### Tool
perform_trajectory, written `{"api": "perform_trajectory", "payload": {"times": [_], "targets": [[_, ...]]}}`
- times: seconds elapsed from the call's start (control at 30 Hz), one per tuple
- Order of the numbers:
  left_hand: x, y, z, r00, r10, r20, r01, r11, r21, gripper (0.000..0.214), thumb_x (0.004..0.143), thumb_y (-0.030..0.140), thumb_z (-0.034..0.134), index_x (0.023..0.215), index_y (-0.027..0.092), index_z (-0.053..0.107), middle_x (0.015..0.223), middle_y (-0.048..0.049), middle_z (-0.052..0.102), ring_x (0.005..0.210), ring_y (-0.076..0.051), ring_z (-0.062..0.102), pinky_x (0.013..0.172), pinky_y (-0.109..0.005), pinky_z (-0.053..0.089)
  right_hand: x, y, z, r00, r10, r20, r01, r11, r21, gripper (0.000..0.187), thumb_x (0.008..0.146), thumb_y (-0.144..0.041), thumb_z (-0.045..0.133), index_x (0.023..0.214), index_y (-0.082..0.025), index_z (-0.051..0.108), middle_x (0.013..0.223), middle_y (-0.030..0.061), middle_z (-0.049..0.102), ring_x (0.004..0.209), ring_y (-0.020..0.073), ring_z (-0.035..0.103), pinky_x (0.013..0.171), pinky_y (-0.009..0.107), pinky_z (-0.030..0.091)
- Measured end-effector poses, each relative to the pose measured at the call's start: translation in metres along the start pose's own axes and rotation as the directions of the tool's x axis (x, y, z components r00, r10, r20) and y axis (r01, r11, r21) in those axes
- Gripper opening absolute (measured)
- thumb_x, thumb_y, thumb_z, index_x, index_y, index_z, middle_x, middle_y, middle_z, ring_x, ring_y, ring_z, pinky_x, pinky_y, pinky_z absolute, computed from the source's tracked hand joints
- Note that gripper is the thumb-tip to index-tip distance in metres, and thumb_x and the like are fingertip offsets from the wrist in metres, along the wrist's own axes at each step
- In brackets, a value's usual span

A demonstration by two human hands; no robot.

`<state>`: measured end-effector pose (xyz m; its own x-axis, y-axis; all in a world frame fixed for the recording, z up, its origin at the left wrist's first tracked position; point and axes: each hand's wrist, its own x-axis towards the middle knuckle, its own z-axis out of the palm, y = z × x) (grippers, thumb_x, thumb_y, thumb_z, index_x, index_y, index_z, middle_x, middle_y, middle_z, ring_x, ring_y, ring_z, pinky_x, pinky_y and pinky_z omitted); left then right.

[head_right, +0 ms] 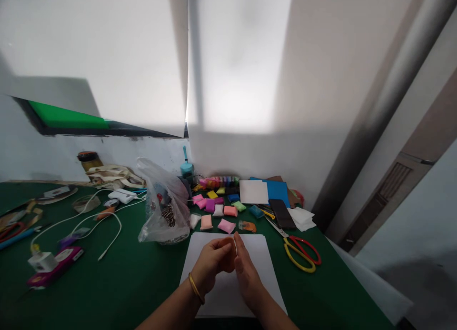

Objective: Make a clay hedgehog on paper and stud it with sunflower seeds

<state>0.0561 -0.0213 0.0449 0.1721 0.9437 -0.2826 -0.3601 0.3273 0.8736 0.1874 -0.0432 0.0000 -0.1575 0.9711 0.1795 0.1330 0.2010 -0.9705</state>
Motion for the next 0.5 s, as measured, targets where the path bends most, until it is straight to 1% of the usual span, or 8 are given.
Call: {"api": "perform_trajectory", "payload": {"times": [0.1,0.27,0.4,0.5], "targets": [[0.003,-0.003,-0.001,0.999,0.014,-0.043,-0.015,1.000,-0.016,0.052,0.053,0.039,0.079,0.094,0.013,0.060,0.078,-0.0068,0.065,0.064,-0.017,0.059,0.056,-0.027,0.043,-0.003,0.003,0.002,1.000,-0.011,0.020,0.010,0.999,0.039,0.068,0.086,-0.063,0.023,0.143,-0.029,0.013,0.152,-0.0008,0.012,0.138,0.0220,0.014,0.113,0.042,0.014],[0.004,-0.006,0.001,0.997,0.031,-0.076,-0.033,0.999,-0.036,0.053,0.048,0.035,0.082,0.091,0.014,0.059,0.075,-0.0035,0.063,0.061,-0.015,0.059,0.056,-0.026,0.043,-0.008,-0.001,0.006,0.997,-0.060,0.047,0.060,0.998,-0.007,0.072,0.084,-0.065,0.024,0.144,-0.026,0.013,0.152,-0.0005,0.012,0.138,0.0213,0.010,0.114,0.039,0.010],[0.004,-0.007,0.001,0.993,0.049,-0.112,-0.055,0.997,-0.057,0.053,0.052,0.037,0.080,0.093,0.014,0.057,0.075,-0.0038,0.062,0.062,-0.015,0.058,0.055,-0.025,0.042,-0.010,0.002,0.008,0.996,-0.071,0.054,0.072,0.997,-0.031,0.071,0.085,-0.064,0.024,0.144,-0.027,0.009,0.152,-0.0016,0.007,0.139,0.0215,0.006,0.114,0.041,0.007],[0.004,-0.006,0.001,0.990,0.058,-0.130,-0.067,0.996,-0.061,0.051,0.052,0.038,0.080,0.091,0.014,0.056,0.076,-0.0034,0.062,0.063,-0.015,0.058,0.056,-0.025,0.043,-0.011,0.007,0.010,0.995,-0.080,0.062,0.084,0.995,-0.051,0.070,0.085,-0.063,0.026,0.144,-0.026,0.012,0.152,-0.0009,0.008,0.139,0.0229,0.007,0.114,0.041,0.008]]}}
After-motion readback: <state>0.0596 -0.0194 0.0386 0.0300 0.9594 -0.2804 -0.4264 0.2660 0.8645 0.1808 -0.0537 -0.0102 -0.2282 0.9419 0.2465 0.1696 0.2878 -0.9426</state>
